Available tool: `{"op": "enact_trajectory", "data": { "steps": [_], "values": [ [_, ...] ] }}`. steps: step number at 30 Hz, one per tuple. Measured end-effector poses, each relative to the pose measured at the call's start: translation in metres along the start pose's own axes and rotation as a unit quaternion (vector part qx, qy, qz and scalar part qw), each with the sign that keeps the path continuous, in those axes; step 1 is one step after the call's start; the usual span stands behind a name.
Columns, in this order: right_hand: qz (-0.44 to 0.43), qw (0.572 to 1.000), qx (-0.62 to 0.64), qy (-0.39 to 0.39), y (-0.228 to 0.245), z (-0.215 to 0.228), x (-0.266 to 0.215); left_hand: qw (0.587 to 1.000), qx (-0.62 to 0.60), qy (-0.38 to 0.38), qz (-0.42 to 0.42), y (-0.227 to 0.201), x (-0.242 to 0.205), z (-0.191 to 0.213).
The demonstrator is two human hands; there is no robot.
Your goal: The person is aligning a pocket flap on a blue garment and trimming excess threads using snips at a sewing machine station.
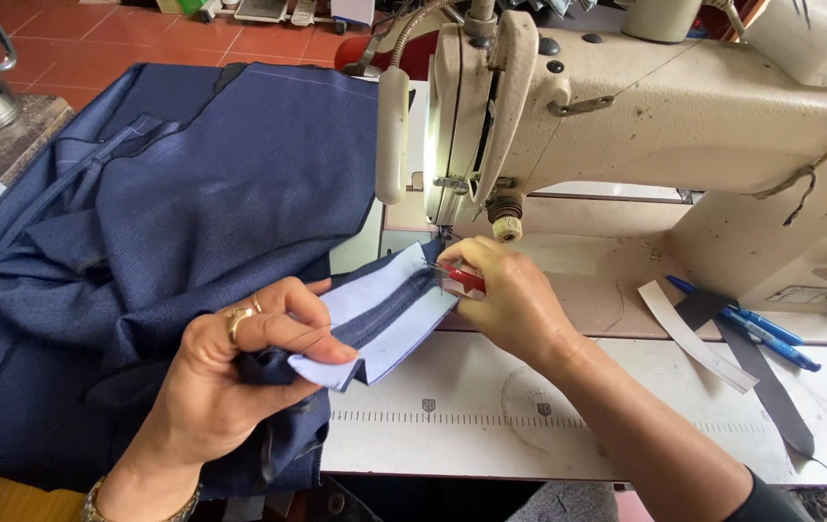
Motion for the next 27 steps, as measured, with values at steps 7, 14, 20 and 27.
{"op": "enact_trajectory", "data": {
  "steps": [7, 14, 20, 27],
  "values": [
    [0.054, 0.997, 0.03, -0.043, -0.005, 0.046, -0.033, 0.985, -0.12, 0.106, 0.072, -0.02, -0.002, -0.037],
    [0.038, 0.997, -0.07, -0.004, -0.041, 0.08, -0.083, 0.85, 0.05, 0.525, 0.026, 0.011, -0.018, -0.125],
    [0.024, 0.998, -0.063, 0.011, -0.056, 0.081, -0.093, 0.914, 0.265, 0.292, 0.093, 0.034, 0.057, -0.151],
    [-0.026, 0.999, -0.037, 0.021, -0.062, 0.081, -0.086, 0.886, 0.358, 0.262, 0.133, 0.108, 0.103, -0.19]
  ]
}}
Point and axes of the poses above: each hand's wrist, its own x-axis towards the middle knuckle, its own z-axis out of the back of the hand, y = z × x, the point moved 6 cm from there along x, towards the middle knuckle, and after that the axes turned 6 degrees about -x, right-handed, at the moved point
